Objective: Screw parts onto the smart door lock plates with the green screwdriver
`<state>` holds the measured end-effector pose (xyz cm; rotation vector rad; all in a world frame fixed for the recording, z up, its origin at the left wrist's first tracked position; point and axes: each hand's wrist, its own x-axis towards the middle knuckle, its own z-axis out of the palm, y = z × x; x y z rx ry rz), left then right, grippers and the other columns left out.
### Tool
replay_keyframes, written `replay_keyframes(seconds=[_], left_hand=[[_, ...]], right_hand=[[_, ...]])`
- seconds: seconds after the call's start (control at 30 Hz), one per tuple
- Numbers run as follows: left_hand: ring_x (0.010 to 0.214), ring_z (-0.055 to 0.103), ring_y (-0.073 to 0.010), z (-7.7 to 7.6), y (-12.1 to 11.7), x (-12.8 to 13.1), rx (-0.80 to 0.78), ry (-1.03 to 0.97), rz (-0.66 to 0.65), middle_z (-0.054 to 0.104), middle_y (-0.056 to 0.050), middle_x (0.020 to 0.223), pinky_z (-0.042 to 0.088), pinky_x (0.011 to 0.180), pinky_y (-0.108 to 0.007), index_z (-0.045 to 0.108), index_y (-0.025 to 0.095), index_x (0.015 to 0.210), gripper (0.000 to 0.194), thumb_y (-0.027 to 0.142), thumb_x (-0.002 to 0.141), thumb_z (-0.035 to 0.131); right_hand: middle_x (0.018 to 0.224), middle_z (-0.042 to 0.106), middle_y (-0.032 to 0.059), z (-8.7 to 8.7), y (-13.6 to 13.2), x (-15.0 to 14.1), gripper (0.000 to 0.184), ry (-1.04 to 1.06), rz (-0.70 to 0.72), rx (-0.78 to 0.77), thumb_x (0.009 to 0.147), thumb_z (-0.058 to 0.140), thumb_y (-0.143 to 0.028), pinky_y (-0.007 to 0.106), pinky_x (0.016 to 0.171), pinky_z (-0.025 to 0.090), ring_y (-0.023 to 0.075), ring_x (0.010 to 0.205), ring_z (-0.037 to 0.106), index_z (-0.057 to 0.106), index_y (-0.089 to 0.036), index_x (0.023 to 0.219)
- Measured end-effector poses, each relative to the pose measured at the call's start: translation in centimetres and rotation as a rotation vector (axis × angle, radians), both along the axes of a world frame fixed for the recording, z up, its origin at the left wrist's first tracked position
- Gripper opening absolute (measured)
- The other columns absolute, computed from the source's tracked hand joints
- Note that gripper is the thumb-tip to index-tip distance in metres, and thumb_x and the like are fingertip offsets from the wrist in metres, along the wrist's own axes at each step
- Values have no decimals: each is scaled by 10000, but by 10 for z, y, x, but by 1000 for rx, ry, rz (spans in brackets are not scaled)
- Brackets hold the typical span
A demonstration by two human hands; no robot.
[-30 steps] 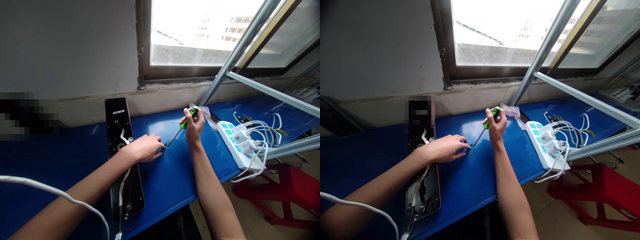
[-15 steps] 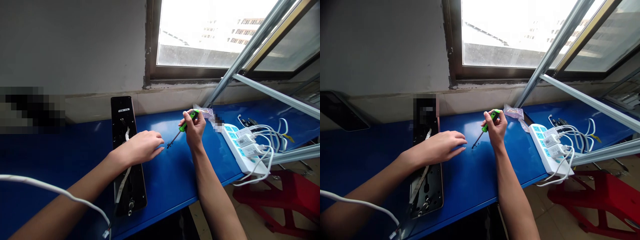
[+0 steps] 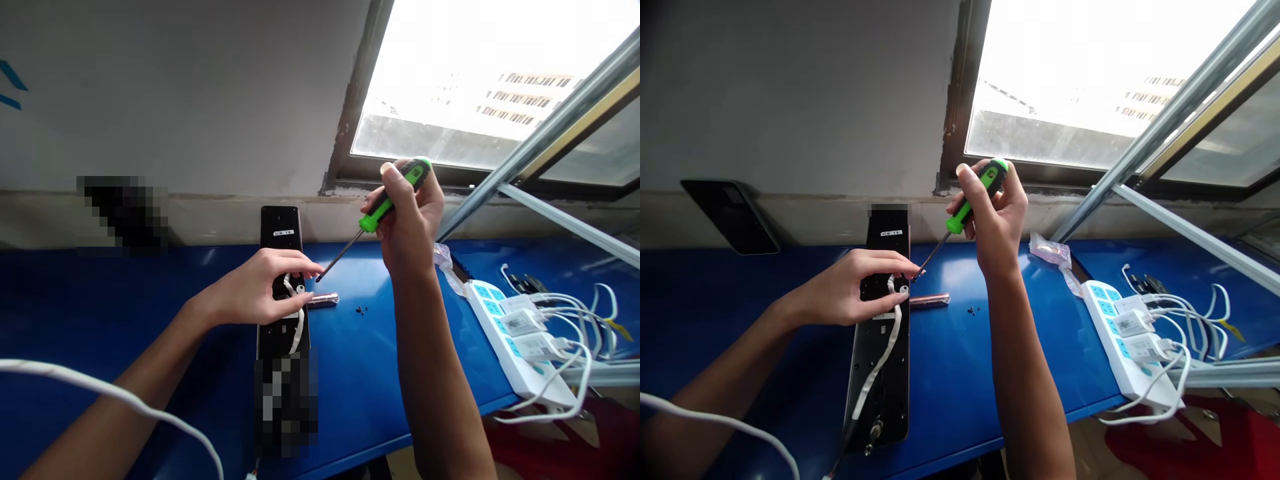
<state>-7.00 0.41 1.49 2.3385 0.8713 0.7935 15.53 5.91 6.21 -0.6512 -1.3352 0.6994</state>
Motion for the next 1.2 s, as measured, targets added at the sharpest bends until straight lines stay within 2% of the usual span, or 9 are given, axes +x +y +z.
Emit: replay_keyframes(seconds=[0.1, 0.2, 0.37, 0.57, 0.83, 1.03, 1.2], left_hand=[[1011, 728, -203, 3, 5, -4, -16, -32, -39, 768, -88, 1151, 594, 868, -295, 767, 169, 1167, 261, 267, 928, 729], [956, 738, -195, 1, 7, -9, -39, -42, -37, 784, -86, 1074, 591, 832, -284, 790, 161, 1094, 196, 262, 943, 716], [914, 740, -182, 0, 8, -15, -81, -95, 12, 797, -68, 1032, 582, 811, -273, 806, 179, 1086, 192, 290, 956, 717], [871, 742, -168, 2, 10, -17, -89, -138, 56, 806, -45, 974, 564, 780, -256, 814, 176, 1006, 139, 271, 950, 730], [837, 724, -153, 1, 8, -14, -129, -149, 69, 799, -31, 941, 538, 714, -231, 808, 174, 1002, 143, 288, 943, 742], [787, 689, -149, 5, 8, -16, -178, -89, 56, 769, -24, 886, 511, 696, -233, 785, 168, 1000, 195, 331, 990, 678], [725, 632, -130, 11, 7, -19, -193, 15, 50, 728, -4, 838, 465, 656, -231, 747, 169, 1002, 211, 339, 1024, 624]], right_hand=[[615, 660, -62, 5, -1, -10, 176, 83, -26, 6, 935, 722, -372, 222, 353, 310, 91, 469, 582, 590, -257, 926], [606, 656, -59, 2, -2, -13, 186, 113, -57, -24, 932, 724, -370, 213, 354, 319, 103, 504, 613, 579, -254, 919], [609, 643, -63, -4, 0, -15, 175, 84, -82, -27, 928, 713, -370, 217, 387, 374, 114, 527, 635, 577, -259, 919], [593, 653, -64, -3, -1, -20, 181, 101, -111, -31, 909, 721, -360, 219, 363, 350, 105, 484, 608, 575, -253, 908], [575, 656, -69, -5, 0, -23, 192, 131, -108, -17, 884, 748, -344, 231, 393, 414, 105, 464, 605, 585, -244, 894], [600, 649, -59, -7, 0, -23, 147, 110, -132, 8, 910, 736, -353, 273, 320, 304, 140, 459, 600, 606, -286, 894], [588, 638, -47, -7, 0, -22, 139, 108, -100, 42, 908, 745, -318, 279, 362, 369, 150, 493, 629, 615, -281, 880]])
